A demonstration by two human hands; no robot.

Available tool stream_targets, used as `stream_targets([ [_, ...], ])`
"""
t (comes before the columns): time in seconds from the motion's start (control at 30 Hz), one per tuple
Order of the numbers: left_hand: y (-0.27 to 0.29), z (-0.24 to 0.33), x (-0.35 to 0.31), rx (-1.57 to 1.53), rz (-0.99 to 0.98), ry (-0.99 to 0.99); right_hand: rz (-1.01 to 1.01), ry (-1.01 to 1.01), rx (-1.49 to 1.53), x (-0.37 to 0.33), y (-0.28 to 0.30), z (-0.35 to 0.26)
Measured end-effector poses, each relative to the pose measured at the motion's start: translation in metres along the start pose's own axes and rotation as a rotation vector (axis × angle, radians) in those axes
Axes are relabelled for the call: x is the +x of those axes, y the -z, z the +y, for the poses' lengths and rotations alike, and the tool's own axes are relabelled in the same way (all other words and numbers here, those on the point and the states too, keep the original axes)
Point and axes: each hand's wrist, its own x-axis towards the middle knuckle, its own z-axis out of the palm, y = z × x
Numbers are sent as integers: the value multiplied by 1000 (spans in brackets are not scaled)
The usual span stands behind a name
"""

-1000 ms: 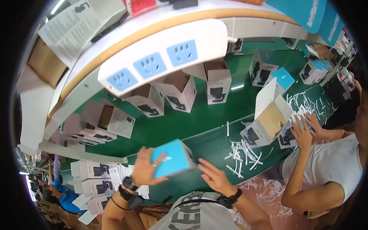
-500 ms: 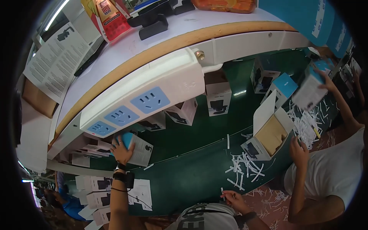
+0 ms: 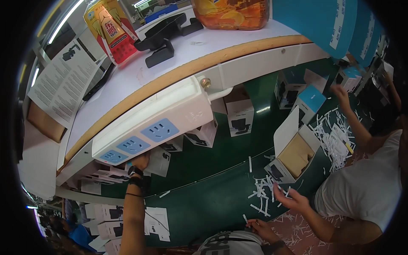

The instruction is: The person places a manual and a small white box into a larger white box, seals it with a yellow tape dispenser, and slides on a blue sleeve. This process is repeated for a second package before it is set aside on a shelf.

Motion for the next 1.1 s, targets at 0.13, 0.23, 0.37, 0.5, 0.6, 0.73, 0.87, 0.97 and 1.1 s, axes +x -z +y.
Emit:
stream_targets([
  [0.13,5,-15,2,-249,97,-63,3,-14,121,8,-4,9],
  [0.23,1,3,-13,-146,212,-23,24,-30,71,5,-8,5],
  [0.37,6,32,-38,15,364,-49,120,27,137,-21,2,8],
  [0.5,-31,-22,-37,95,841,-195,78,98,165,-18,1,25],
  [0.6,-10,-10,-13,-211,649,-120,45,90,168,-16,3,22],
  [0.73,50,167,-15,-215,802,-333,67,89,128,-11,5,24],
  [0.87,69,246,25,-294,796,-598,-3,177,-98,-1,-16,-12],
  [0.97,77,250,27,-204,275,-384,8,383,-190,18,-23,-37],
  [1.1,74,223,-10,-67,51,-552,164,622,-253,9,-35,-89],
])
